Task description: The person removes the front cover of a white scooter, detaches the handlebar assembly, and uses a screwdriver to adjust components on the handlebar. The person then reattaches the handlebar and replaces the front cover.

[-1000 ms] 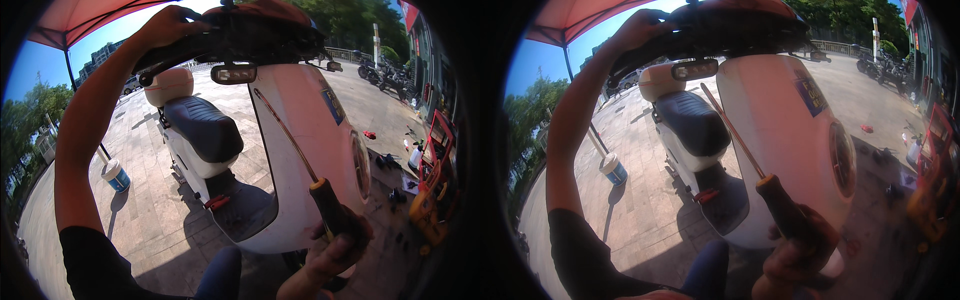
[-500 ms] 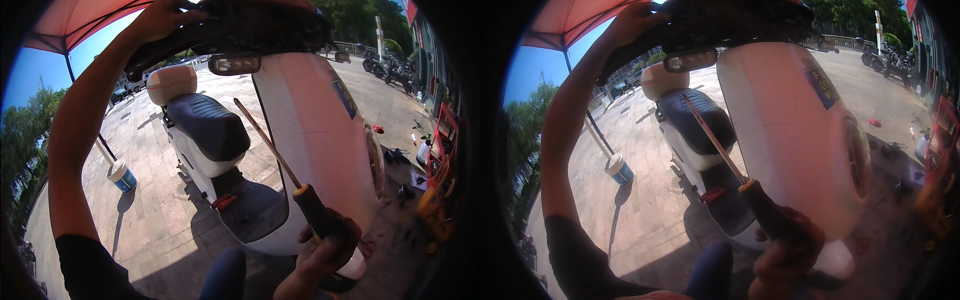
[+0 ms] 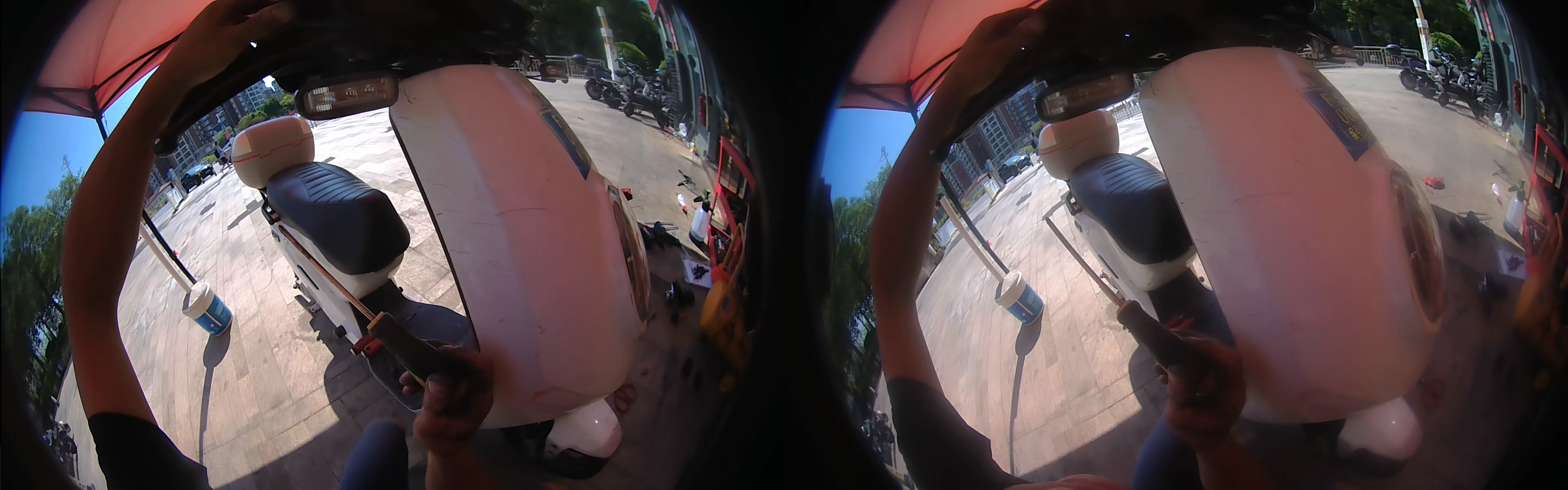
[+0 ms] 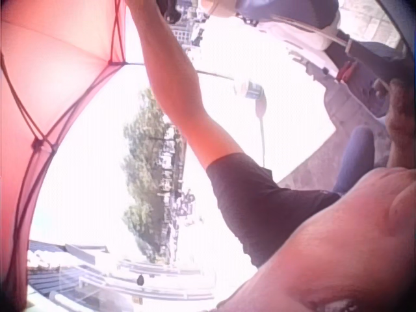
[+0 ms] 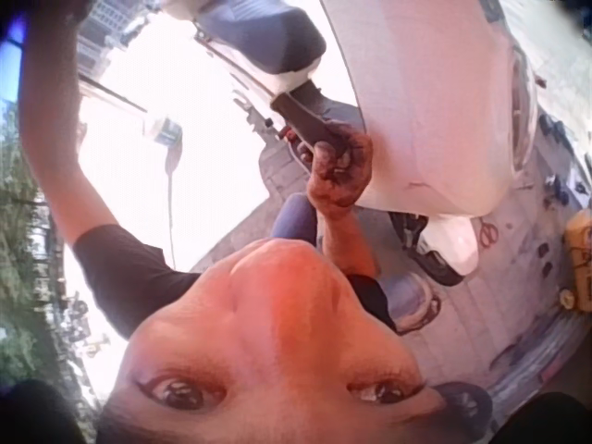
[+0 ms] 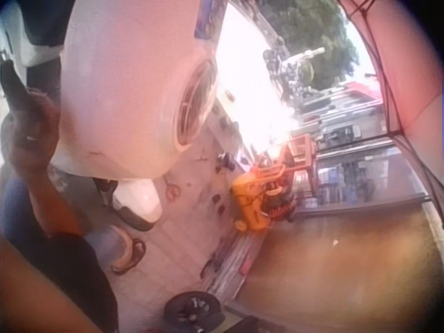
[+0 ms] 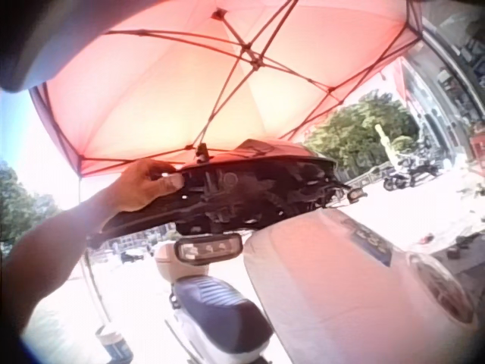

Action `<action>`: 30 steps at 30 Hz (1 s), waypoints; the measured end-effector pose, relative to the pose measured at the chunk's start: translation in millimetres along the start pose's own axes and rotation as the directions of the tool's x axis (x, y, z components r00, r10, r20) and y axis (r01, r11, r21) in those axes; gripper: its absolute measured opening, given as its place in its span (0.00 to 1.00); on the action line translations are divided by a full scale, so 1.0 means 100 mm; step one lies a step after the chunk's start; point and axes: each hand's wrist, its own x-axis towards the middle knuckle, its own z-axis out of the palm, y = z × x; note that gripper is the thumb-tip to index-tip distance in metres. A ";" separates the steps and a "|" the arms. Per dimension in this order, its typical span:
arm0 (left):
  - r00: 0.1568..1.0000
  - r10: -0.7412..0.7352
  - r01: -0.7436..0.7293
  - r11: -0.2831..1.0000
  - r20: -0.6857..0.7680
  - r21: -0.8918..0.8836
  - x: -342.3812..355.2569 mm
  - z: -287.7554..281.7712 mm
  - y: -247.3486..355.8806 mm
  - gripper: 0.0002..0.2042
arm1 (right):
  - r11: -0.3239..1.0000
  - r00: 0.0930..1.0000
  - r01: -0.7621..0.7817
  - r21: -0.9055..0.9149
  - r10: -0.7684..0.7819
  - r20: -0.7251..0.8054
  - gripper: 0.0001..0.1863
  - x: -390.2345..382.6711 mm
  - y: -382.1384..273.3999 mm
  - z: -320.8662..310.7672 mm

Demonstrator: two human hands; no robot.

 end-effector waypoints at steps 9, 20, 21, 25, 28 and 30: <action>0.952 0.261 -0.268 0.963 0.159 0.024 0.18 -0.09 -0.43 0.20 | 0.990 0.991 -0.133 -0.048 0.132 -0.027 0.18 -0.08 0.07 -0.03; 0.963 0.208 -0.202 0.978 0.173 -0.054 0.14 -0.07 -0.34 0.19 | 0.989 0.999 0.035 -0.145 -0.034 0.012 0.12 -0.09 -0.17 -0.01; 0.963 0.199 -0.190 0.980 0.181 -0.065 0.13 -0.05 -0.34 0.19 | 0.994 0.999 0.050 -0.097 -0.049 0.020 0.14 -0.09 -0.22 -0.03; 0.974 0.166 -0.163 0.986 0.154 -0.037 0.10 -0.01 -0.31 0.20 | 0.882 0.936 0.028 -0.471 0.142 0.322 0.21 -0.11 -0.61 -0.40; 0.967 0.187 -0.193 0.981 0.173 0.014 0.12 -0.02 -0.27 0.20 | 0.919 0.997 0.083 -0.385 -0.078 0.029 0.24 -0.26 -0.90 -0.55; 0.955 0.193 -0.214 0.974 0.225 0.074 0.11 -0.05 -0.25 0.20 | 0.877 0.987 0.112 -0.468 -0.154 -0.053 0.22 -0.28 -1.13 -0.76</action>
